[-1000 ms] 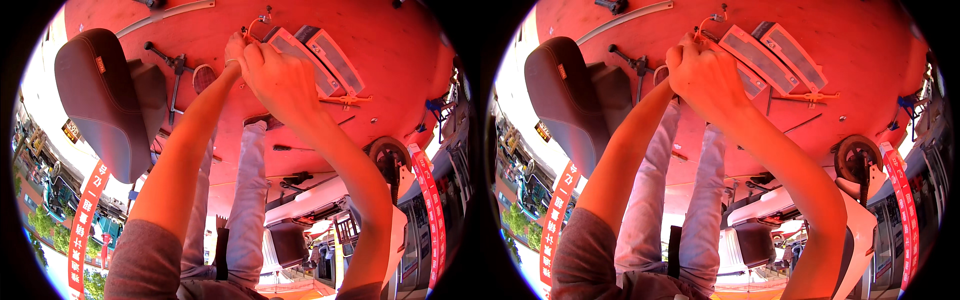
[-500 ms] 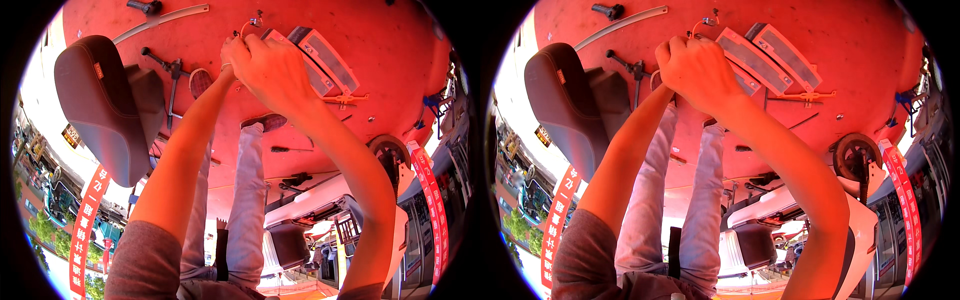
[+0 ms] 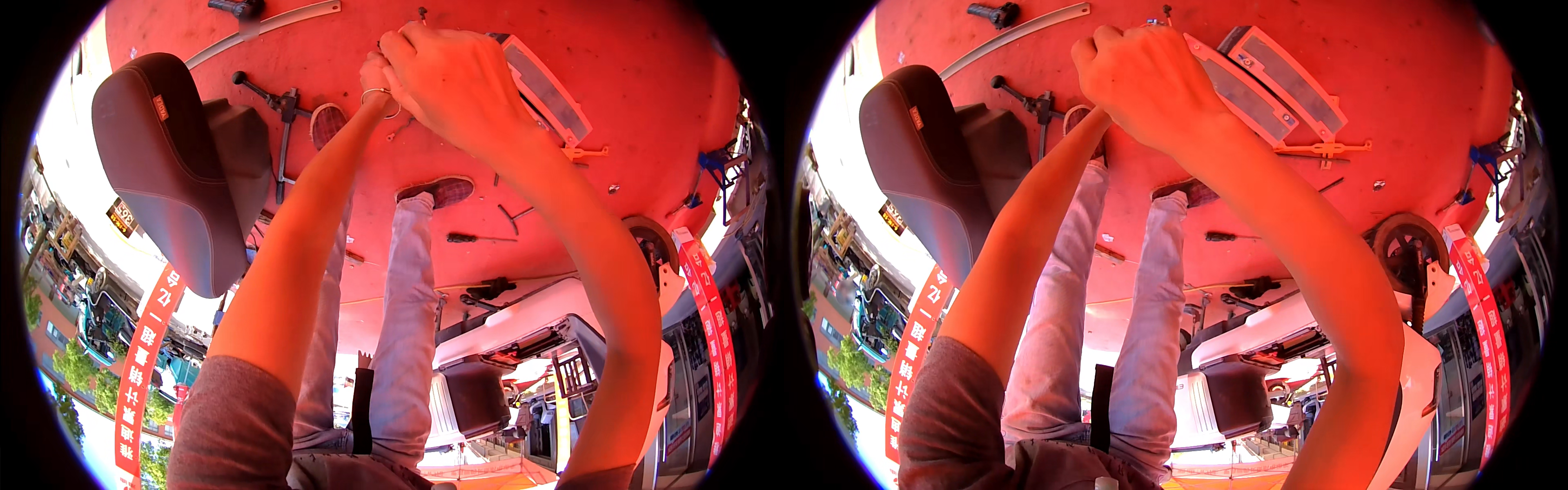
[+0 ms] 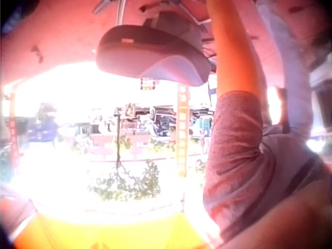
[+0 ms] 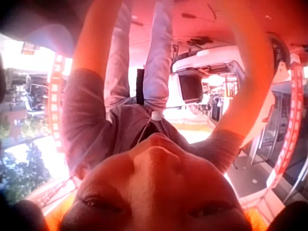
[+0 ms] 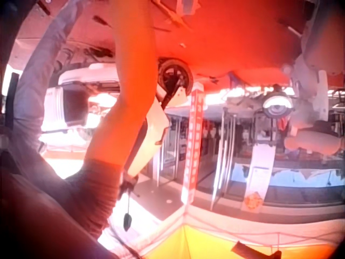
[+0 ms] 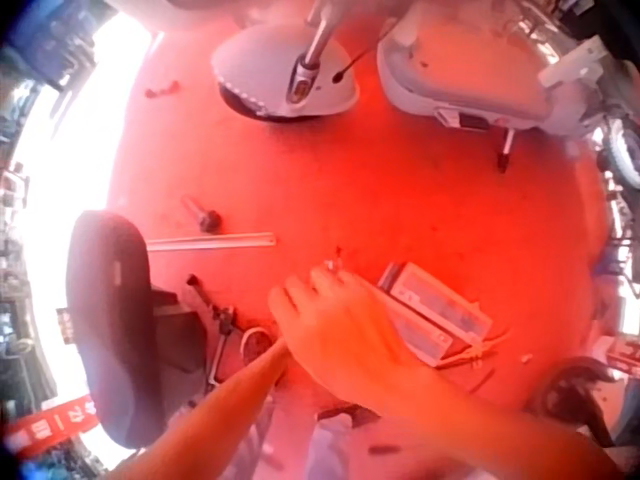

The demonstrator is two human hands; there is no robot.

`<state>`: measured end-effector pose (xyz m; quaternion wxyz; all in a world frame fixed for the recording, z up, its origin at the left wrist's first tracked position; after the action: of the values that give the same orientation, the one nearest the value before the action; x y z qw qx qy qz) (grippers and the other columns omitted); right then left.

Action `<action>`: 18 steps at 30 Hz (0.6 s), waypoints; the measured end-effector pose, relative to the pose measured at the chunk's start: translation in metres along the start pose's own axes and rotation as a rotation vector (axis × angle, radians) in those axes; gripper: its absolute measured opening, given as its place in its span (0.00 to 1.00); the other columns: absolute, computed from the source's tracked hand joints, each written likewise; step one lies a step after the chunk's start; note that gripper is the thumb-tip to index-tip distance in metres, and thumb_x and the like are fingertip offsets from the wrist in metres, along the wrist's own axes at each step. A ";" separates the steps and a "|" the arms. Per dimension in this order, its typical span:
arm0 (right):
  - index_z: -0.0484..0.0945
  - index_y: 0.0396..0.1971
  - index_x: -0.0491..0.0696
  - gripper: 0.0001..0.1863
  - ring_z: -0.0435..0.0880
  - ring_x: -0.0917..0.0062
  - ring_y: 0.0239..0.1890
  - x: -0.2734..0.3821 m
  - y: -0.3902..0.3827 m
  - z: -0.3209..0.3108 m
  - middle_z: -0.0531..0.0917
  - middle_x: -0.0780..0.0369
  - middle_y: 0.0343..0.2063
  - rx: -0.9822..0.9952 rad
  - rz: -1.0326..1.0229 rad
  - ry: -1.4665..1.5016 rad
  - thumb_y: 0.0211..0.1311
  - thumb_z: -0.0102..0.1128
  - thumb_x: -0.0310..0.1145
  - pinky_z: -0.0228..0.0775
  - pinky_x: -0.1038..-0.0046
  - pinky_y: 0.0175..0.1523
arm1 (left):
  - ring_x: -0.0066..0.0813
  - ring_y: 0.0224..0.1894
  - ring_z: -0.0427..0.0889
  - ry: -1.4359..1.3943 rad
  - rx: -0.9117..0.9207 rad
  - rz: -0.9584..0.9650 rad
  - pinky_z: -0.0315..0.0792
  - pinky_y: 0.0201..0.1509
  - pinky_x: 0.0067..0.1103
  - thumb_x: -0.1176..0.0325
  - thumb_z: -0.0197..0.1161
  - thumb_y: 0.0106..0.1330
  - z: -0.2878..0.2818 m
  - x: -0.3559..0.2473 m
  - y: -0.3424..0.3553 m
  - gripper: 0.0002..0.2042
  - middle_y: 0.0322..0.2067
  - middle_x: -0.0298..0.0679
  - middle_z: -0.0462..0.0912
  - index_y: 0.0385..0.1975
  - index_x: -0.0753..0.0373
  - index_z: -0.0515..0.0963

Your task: The person uses a screwdriver to remove screws from the seat area of a scooter. They then lift the seat to access the internal components and disconnect a wire harness. The person continues to unscrew and remove a rectangular metal panel from the scooter's frame, placing it on the floor.

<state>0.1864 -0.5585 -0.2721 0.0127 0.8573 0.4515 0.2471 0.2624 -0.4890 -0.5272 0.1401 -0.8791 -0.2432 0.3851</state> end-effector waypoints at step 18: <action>0.72 0.23 0.44 0.11 0.77 0.74 0.21 0.012 -0.010 -0.002 0.75 0.62 0.18 0.000 0.056 -0.030 0.34 0.59 0.29 0.65 0.72 0.23 | 0.45 0.28 0.75 0.030 0.005 0.017 0.68 0.29 0.31 0.62 0.61 0.51 -0.009 0.000 -0.011 0.14 0.27 0.49 0.73 0.27 0.65 0.67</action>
<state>0.1837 -0.5437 -0.2673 0.0125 0.8732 0.4271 0.2344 0.2654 -0.4802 -0.5165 0.1428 -0.8865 -0.2325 0.3738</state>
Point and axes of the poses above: each hand's wrist, its own y-axis towards the middle knuckle, its own z-axis out of the palm, x = y × z, the point moved 6 cm from there along y, towards the middle knuckle
